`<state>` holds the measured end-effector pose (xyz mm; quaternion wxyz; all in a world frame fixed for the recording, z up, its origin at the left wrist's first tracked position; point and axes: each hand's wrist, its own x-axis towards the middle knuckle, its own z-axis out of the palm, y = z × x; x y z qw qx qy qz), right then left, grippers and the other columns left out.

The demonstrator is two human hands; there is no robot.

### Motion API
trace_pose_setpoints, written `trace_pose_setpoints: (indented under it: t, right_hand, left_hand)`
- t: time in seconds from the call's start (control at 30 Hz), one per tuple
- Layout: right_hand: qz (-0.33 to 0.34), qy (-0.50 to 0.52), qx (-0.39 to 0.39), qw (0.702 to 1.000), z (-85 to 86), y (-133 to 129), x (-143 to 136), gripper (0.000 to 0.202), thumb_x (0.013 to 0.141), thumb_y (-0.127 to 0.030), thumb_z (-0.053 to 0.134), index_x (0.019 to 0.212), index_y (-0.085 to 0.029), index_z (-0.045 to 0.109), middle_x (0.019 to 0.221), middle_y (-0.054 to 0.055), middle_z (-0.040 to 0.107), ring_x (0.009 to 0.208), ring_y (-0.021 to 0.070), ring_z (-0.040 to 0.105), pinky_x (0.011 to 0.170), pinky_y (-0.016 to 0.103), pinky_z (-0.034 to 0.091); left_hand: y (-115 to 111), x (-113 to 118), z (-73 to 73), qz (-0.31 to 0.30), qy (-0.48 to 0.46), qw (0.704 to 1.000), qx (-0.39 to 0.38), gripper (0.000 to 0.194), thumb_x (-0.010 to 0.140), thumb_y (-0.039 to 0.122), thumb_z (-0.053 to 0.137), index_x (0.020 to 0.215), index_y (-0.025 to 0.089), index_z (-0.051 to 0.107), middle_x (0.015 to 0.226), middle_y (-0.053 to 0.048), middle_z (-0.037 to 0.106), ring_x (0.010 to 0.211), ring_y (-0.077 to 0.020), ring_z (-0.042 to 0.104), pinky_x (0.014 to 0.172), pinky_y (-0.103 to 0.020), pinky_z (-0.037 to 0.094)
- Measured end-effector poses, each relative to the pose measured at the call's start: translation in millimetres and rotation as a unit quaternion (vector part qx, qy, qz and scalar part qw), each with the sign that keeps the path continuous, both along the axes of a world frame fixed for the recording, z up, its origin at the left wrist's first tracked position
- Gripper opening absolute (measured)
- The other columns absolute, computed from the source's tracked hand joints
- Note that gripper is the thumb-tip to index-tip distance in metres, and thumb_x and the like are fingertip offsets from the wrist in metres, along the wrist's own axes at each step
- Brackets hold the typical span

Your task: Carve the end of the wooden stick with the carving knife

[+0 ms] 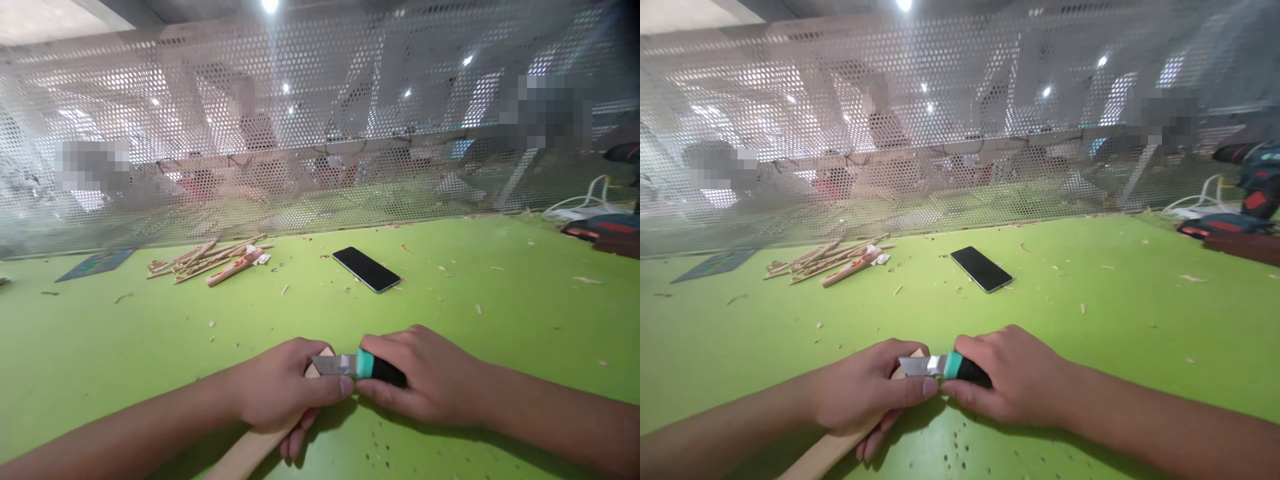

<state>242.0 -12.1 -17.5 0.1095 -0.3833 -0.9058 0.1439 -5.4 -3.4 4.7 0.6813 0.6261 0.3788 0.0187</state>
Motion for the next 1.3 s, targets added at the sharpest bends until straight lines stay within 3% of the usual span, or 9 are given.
trace_pose_setpoints:
  t: [0.17,0.33,0.4,0.63,0.8,1.03,1.3]
  right_hand:
    - [-0.017,0.015,0.005,1.000,3.4,0.3,-2.6,0.046,0.102,-0.060,0.044,0.084,-0.020,0.056,0.064,-0.001,0.059,0.050,0.0130,0.044,0.051,0.027,0.020]
    - [0.028,0.008,-0.013,0.999,0.8,1.0,1.5,0.044,0.101,-0.061,0.048,0.084,-0.020,0.055,0.067,-0.001,0.060,0.052,0.0127,0.046,0.051,0.026,0.023]
    - [0.018,0.004,-0.008,1.000,0.3,0.3,1.8,0.044,0.100,-0.061,0.048,0.085,-0.020,0.055,0.067,-0.001,0.061,0.053,0.0133,0.047,0.052,0.026,0.023]
    - [-0.051,0.016,-0.008,0.999,3.0,-0.3,-4.6,0.047,0.101,-0.062,0.046,0.085,-0.020,0.057,0.069,0.001,0.065,0.053,0.0151,0.050,0.052,0.027,0.022]
    - [-0.056,0.024,-0.009,0.998,3.0,-0.6,-4.1,0.046,0.101,-0.062,0.046,0.086,-0.019,0.058,0.071,0.002,0.065,0.053,0.0152,0.051,0.052,0.027,0.023]
    - [0.004,0.007,-0.002,1.000,1.1,0.2,1.1,0.044,0.101,-0.060,0.048,0.084,-0.020,0.054,0.065,-0.001,0.059,0.051,0.0132,0.046,0.051,0.026,0.021]
    - [-0.031,0.027,-0.013,0.999,2.7,3.2,-2.8,0.048,0.102,-0.062,0.045,0.084,-0.019,0.056,0.066,0.000,0.061,0.052,0.0137,0.047,0.051,0.026,0.021]
  left_hand:
    - [-0.4,1.1,-0.6,0.003,0.012,1.000,0.009,0.046,0.093,0.067,0.051,0.081,0.023,0.046,0.049,0.008,0.050,0.035,-0.0114,0.053,0.037,-0.019,0.039]
    - [0.0,-0.2,-2.6,0.013,-0.001,1.000,0.002,0.047,0.086,0.066,0.066,0.082,0.024,0.046,0.049,0.009,0.052,0.036,-0.0127,0.054,0.037,-0.020,0.041]
    - [0.2,-0.4,-2.0,0.010,-0.004,1.000,0.004,0.047,0.085,0.067,0.066,0.082,0.024,0.046,0.048,0.009,0.052,0.035,-0.0127,0.053,0.037,-0.020,0.041]
    - [-1.7,2.4,2.4,-0.015,0.046,0.998,0.049,0.063,0.094,0.076,0.037,0.063,0.022,0.047,0.040,0.003,0.049,0.032,-0.0112,0.050,0.036,-0.019,0.038]
    - [-1.0,2.7,-2.3,0.003,0.031,0.999,0.029,0.060,0.092,0.075,0.043,0.065,0.022,0.047,0.043,0.004,0.048,0.033,-0.0114,0.051,0.035,-0.020,0.038]
    - [4.0,1.1,-4.2,0.019,-0.013,1.000,-0.020,0.050,0.079,0.066,0.073,0.080,0.023,0.048,0.049,0.009,0.052,0.035,-0.0120,0.053,0.038,-0.021,0.045]
    - [0.4,1.5,2.9,-0.001,0.011,1.000,0.020,0.046,0.088,0.064,0.060,0.072,0.021,0.052,0.042,0.005,0.050,0.034,-0.0128,0.052,0.037,-0.021,0.044]
